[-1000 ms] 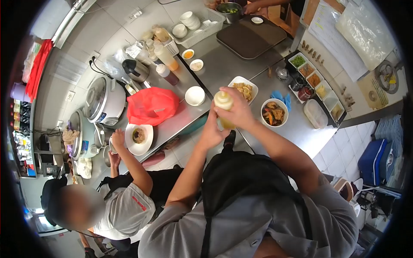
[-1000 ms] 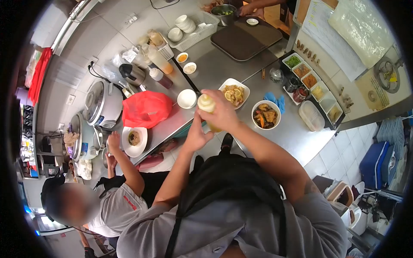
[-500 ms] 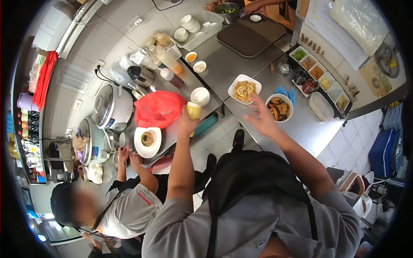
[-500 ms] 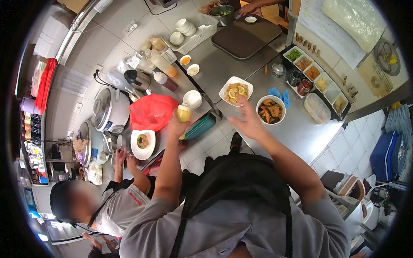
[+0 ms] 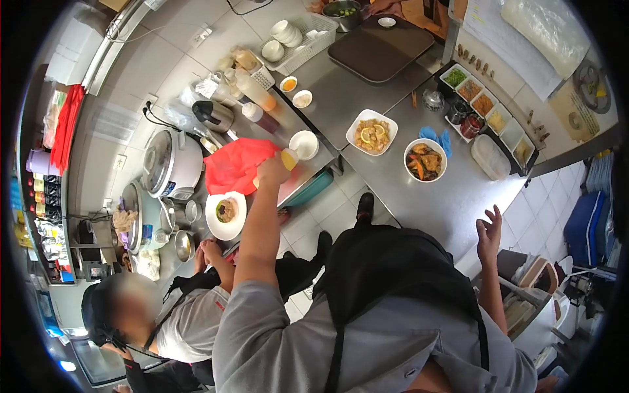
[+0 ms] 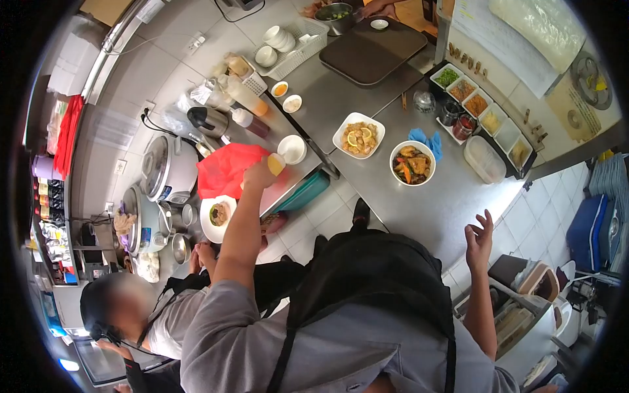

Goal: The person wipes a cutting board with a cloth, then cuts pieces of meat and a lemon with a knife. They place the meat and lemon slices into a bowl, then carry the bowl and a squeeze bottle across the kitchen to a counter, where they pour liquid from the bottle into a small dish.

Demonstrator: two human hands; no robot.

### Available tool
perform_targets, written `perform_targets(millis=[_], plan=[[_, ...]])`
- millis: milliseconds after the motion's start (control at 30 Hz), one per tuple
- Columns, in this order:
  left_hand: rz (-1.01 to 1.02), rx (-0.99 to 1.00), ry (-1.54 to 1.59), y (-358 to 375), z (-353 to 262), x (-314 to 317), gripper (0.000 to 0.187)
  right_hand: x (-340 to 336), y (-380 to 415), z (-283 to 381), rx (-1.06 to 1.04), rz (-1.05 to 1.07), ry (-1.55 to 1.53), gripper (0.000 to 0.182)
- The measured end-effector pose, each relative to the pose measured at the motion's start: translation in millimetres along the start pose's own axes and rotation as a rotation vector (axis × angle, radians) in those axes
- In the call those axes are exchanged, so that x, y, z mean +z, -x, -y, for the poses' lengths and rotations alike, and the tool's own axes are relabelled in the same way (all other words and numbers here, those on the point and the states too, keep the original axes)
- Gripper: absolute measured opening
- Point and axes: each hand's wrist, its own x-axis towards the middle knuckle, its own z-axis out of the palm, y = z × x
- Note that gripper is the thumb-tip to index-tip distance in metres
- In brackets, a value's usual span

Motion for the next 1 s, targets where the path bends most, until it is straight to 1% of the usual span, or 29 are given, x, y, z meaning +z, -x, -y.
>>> perform_targets(millis=[100, 200, 300, 400, 500, 600, 700, 833, 900, 1000], plan=[[-0.030, 0.076, -0.108, 3, -13, -24, 0.054, -14, 2, -15, 0.010, -0.051, 0.035, 0.069], [-0.059, 0.068, -0.216, -12, -22, -31, 0.039, -20, 4, -19, 0.036, -0.066, 0.063, 0.067], [-0.099, 0.083, -0.287, -11, -33, -49, 0.032, -22, 6, -24, 0.028, -0.075, 0.075, 0.066], [-0.072, 0.123, -0.412, -15, -37, -57, 0.030, -22, 9, -28, 0.012, -0.075, 0.085, 0.065], [-0.100, 0.130, -0.502, -26, -37, -54, 0.028, -20, 11, -27, 0.004, -0.078, 0.087, 0.065], [-0.179, 0.143, -0.533, -32, -37, -50, 0.026, -17, 15, -22, 0.008, -0.081, 0.102, 0.065], [-0.195, 0.144, -0.550, -36, -37, -50, 0.024, -17, 17, -27, 0.010, -0.086, 0.082, 0.063], [-0.186, 0.133, -0.535, -45, -35, -49, 0.023, -16, 20, -24, 0.027, -0.085, 0.116, 0.064], [-0.152, 0.140, -0.491, -40, -37, -58, 0.025, -16, 20, -23, 0.018, -0.092, 0.140, 0.063], [-0.166, 0.153, -0.519, -35, -39, -66, 0.023, -16, 21, -25, 0.008, -0.092, 0.121, 0.064]])
